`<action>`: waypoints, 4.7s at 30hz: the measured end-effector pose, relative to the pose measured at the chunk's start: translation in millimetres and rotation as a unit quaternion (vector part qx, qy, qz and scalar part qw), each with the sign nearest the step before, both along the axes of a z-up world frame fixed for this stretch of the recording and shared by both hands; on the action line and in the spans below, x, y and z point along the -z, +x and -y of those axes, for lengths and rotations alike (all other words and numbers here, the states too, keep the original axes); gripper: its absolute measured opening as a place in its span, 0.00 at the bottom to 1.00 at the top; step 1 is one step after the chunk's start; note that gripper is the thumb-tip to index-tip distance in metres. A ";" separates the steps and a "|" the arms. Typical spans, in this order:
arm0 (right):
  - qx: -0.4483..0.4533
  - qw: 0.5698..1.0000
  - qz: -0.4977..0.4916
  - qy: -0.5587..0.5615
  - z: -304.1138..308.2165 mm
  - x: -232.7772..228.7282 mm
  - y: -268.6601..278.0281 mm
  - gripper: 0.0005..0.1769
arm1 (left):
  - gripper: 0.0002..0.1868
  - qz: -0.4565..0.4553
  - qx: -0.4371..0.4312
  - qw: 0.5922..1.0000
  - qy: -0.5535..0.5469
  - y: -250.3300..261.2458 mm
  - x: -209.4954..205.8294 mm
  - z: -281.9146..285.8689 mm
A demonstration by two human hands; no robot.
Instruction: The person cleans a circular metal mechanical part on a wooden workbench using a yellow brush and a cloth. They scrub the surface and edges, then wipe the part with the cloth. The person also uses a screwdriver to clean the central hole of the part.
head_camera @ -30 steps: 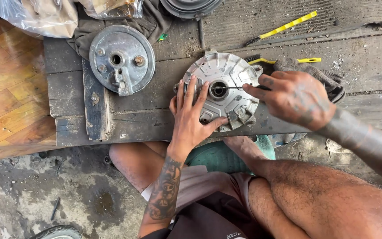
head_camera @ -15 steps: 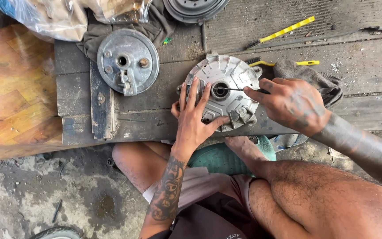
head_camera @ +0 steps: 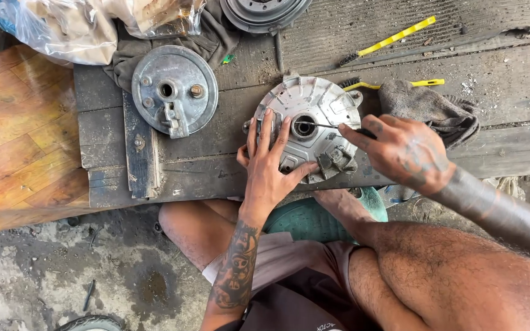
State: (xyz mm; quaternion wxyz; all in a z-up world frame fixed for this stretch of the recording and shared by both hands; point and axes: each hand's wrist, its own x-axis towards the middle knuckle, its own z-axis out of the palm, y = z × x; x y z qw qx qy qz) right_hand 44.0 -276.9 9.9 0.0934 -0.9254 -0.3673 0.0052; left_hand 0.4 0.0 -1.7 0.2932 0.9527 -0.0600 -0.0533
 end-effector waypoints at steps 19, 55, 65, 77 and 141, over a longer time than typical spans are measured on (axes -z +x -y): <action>0.058 0.988 0.078 -0.118 -20.2 -50.3 -4.7 0.24 | 0.51 0.028 -0.075 0.986 0.144 -25.8 -0.2 28.9; 0.074 0.995 -0.028 -0.057 -14.9 -45.4 -16.4 0.30 | 0.57 0.045 -0.074 0.991 0.101 -28.1 -5.3 38.0; 0.001 1.000 0.028 -0.004 -13.4 -52.9 3.3 0.21 | 0.57 0.073 -0.085 0.982 0.154 -28.0 -5.9 44.6; 0.140 0.988 0.055 -0.040 -8.3 -32.6 -15.4 0.27 | 0.58 0.018 -0.044 0.974 0.224 -16.7 -12.9 38.4; -0.003 0.894 -0.270 -0.358 -23.6 -109.3 64.4 0.28 | 0.45 0.119 -0.047 0.992 -0.001 -20.4 46.9 -16.0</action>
